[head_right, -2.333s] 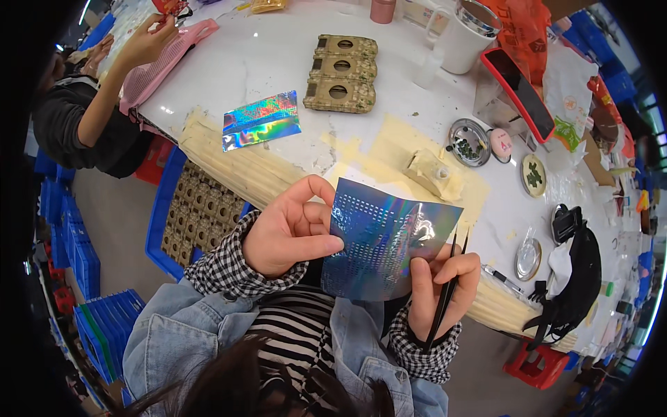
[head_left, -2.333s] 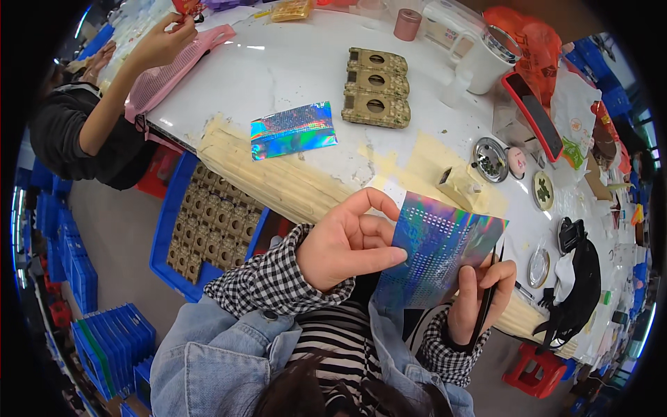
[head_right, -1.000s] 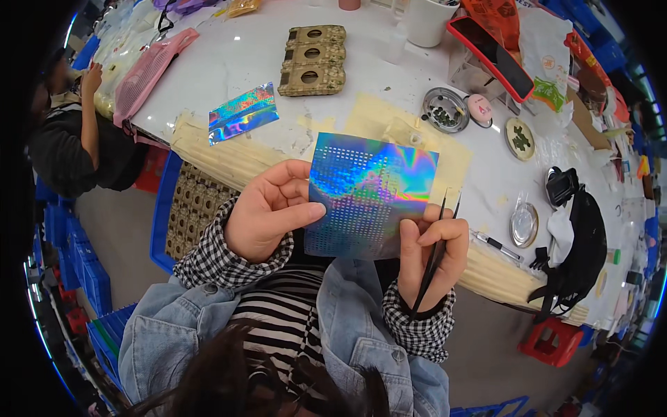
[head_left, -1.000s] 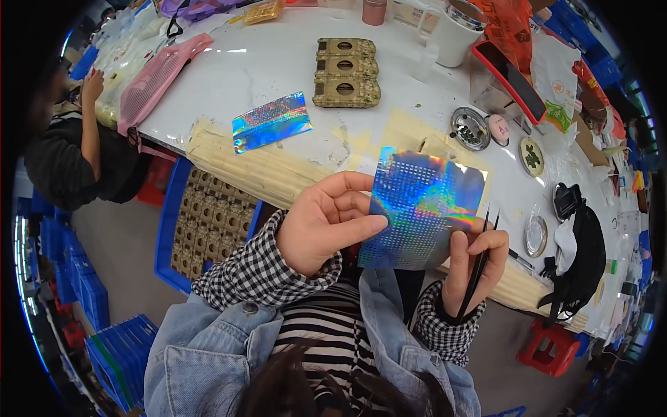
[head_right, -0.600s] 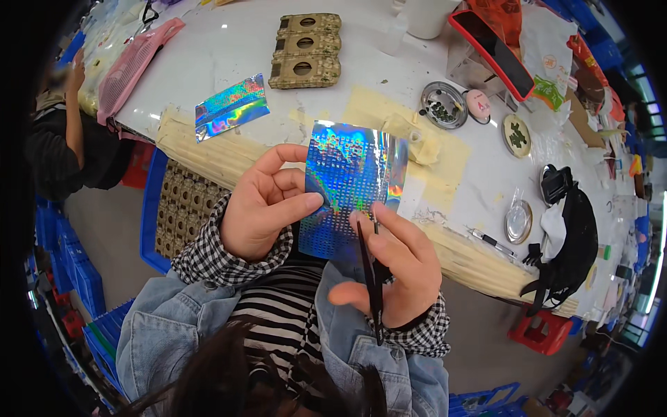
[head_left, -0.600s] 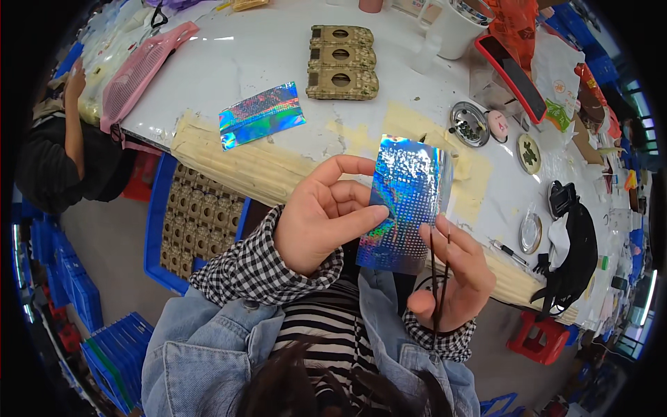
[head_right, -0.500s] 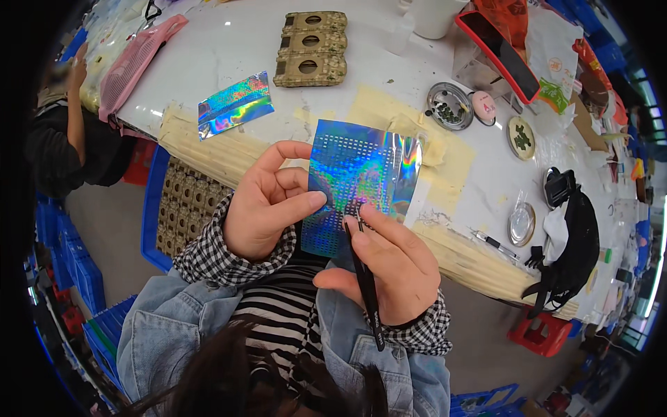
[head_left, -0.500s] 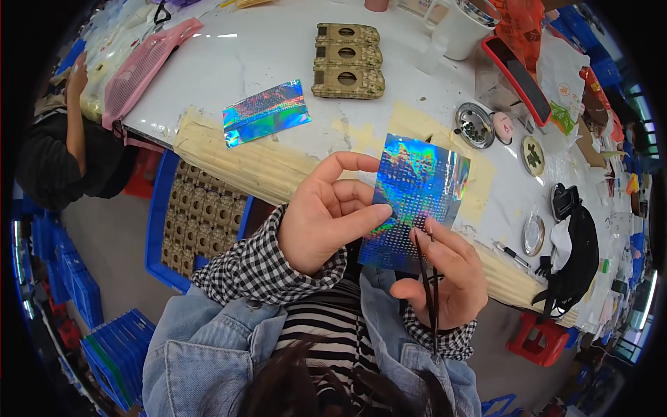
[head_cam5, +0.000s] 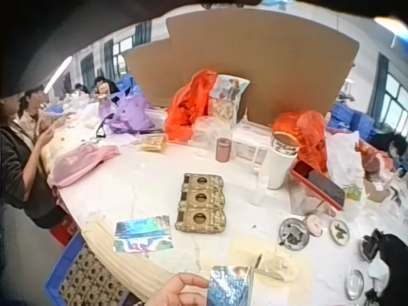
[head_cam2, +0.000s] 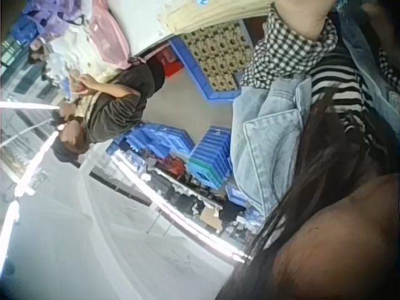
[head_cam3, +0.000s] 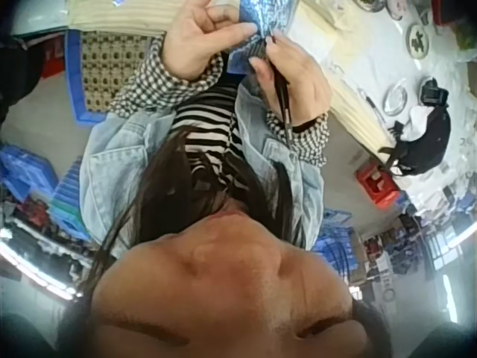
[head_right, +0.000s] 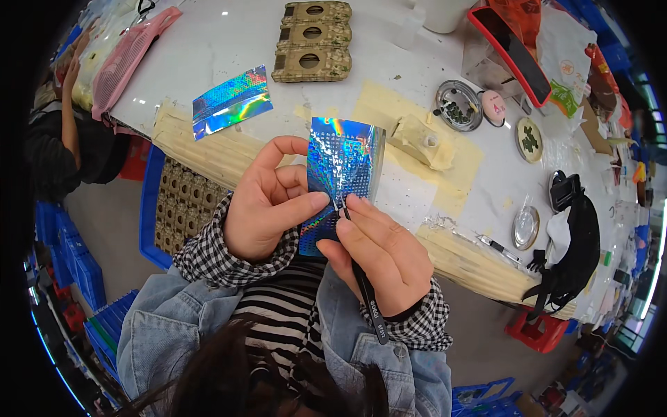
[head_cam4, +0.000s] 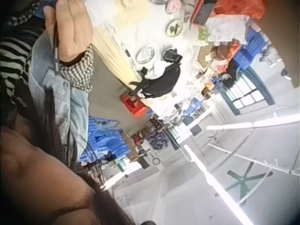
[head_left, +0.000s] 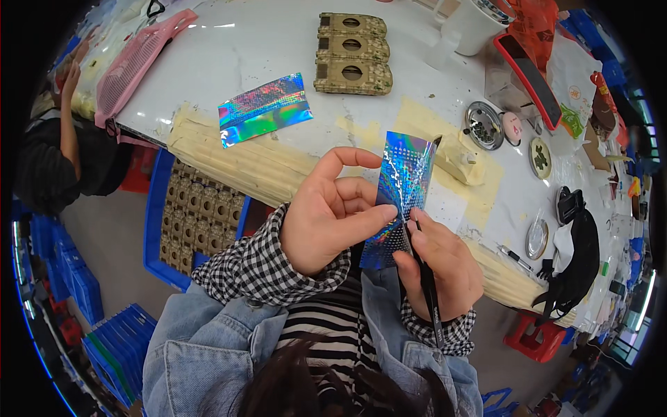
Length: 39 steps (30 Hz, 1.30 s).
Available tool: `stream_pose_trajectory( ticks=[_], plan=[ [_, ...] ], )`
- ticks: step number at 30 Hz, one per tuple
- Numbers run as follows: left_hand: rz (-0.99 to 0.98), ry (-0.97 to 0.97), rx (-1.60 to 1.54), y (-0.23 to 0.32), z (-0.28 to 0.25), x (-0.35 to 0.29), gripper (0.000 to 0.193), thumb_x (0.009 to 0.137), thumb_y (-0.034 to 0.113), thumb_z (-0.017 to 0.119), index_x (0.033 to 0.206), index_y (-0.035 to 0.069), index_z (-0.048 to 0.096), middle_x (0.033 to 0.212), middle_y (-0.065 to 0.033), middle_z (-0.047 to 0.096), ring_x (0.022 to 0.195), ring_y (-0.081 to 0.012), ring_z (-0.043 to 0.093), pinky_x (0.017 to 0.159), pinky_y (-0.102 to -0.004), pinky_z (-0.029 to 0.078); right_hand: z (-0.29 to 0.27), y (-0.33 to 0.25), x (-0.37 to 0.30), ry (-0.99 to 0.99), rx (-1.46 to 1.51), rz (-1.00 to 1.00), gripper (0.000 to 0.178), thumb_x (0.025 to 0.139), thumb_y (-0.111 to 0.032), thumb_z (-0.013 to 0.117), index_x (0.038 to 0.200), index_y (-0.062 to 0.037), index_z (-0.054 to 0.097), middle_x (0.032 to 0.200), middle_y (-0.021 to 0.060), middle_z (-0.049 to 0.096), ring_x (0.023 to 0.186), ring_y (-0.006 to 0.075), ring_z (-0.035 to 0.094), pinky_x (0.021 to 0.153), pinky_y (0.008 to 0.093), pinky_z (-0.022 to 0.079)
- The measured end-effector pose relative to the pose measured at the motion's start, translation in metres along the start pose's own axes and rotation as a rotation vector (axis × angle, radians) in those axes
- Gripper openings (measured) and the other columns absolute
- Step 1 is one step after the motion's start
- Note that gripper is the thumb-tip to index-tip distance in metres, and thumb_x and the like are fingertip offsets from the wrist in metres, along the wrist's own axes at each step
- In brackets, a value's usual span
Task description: Assembling small toy components using tweezers and iridescent material.
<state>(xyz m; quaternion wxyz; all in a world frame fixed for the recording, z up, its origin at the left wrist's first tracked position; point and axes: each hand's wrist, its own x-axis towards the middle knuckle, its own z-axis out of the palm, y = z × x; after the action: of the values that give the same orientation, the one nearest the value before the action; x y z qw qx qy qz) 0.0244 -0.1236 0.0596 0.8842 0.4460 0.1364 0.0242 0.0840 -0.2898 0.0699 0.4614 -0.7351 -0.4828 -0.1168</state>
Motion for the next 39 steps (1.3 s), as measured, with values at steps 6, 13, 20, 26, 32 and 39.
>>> stream_pose_trajectory(
  ticks=[6, 13, 20, 26, 32, 39],
  plan=[
    [-0.002, 0.002, -0.006, 0.001, -0.001, 0.002, 0.049, 0.082, -0.005, 0.061, 0.123, 0.001, 0.034, 0.089, -0.0068, 0.064, 0.084, -0.0093, 0.061, 0.075, -0.0226, 0.048, 0.0, 0.002, 0.002, -0.016, -0.002, 0.013, 0.039, 0.066, -0.003, 0.08, 0.099, 0.0016, 0.06, 0.091, 0.0175, 0.066, 0.092, 0.0315, 0.065, 0.077, 0.0353, 0.056],
    [0.005, 0.01, 0.006, 0.001, -0.002, 0.002, 0.049, 0.082, -0.005, 0.061, 0.123, 0.001, 0.034, 0.088, -0.0062, 0.064, 0.085, -0.0093, 0.061, 0.076, -0.0224, 0.049, 0.003, 0.003, 0.001, -0.004, 0.018, 0.035, 0.038, 0.066, -0.003, 0.079, 0.098, 0.0006, 0.06, 0.094, 0.0187, 0.066, 0.092, 0.0305, 0.066, 0.076, 0.0342, 0.055],
    [0.011, -0.013, 0.001, 0.001, -0.005, 0.001, 0.048, 0.082, -0.005, 0.061, 0.122, 0.001, 0.035, 0.09, -0.0065, 0.064, 0.086, -0.0094, 0.061, 0.076, -0.0225, 0.049, 0.003, 0.003, 0.001, -0.017, -0.002, 0.045, 0.037, 0.066, -0.001, 0.079, 0.098, 0.0008, 0.061, 0.094, 0.0191, 0.066, 0.091, 0.03, 0.066, 0.075, 0.0335, 0.056],
    [-0.036, 0.012, -0.092, -0.002, -0.004, 0.003, 0.047, 0.083, -0.004, 0.061, 0.122, 0.0, 0.035, 0.093, -0.0086, 0.065, 0.087, -0.012, 0.062, 0.076, -0.0239, 0.05, 0.008, 0.002, 0.002, 0.014, -0.036, -0.01, 0.035, 0.067, -0.002, 0.079, 0.096, 0.0023, 0.061, 0.091, 0.0188, 0.065, 0.09, 0.0312, 0.066, 0.076, 0.036, 0.056],
    [-0.086, 0.03, -0.179, -0.003, -0.004, 0.005, 0.045, 0.083, -0.004, 0.061, 0.121, 0.0, 0.036, 0.096, -0.0104, 0.065, 0.088, -0.0132, 0.063, 0.076, -0.0244, 0.051, 0.013, 0.0, 0.004, 0.047, -0.127, -0.056, 0.033, 0.068, -0.005, 0.079, 0.095, 0.0044, 0.063, 0.088, 0.0178, 0.065, 0.089, 0.0315, 0.066, 0.077, 0.0383, 0.056],
    [-0.067, 0.067, -0.167, -0.003, -0.003, 0.006, 0.044, 0.082, -0.004, 0.062, 0.119, 0.0, 0.038, 0.096, -0.01, 0.065, 0.088, -0.0125, 0.062, 0.075, -0.0233, 0.051, 0.01, 0.001, 0.005, -0.03, -0.248, -0.123, 0.032, 0.07, -0.003, 0.076, 0.099, 0.0049, 0.065, 0.092, 0.0169, 0.065, 0.092, 0.0306, 0.065, 0.08, 0.0382, 0.056]
  ],
)
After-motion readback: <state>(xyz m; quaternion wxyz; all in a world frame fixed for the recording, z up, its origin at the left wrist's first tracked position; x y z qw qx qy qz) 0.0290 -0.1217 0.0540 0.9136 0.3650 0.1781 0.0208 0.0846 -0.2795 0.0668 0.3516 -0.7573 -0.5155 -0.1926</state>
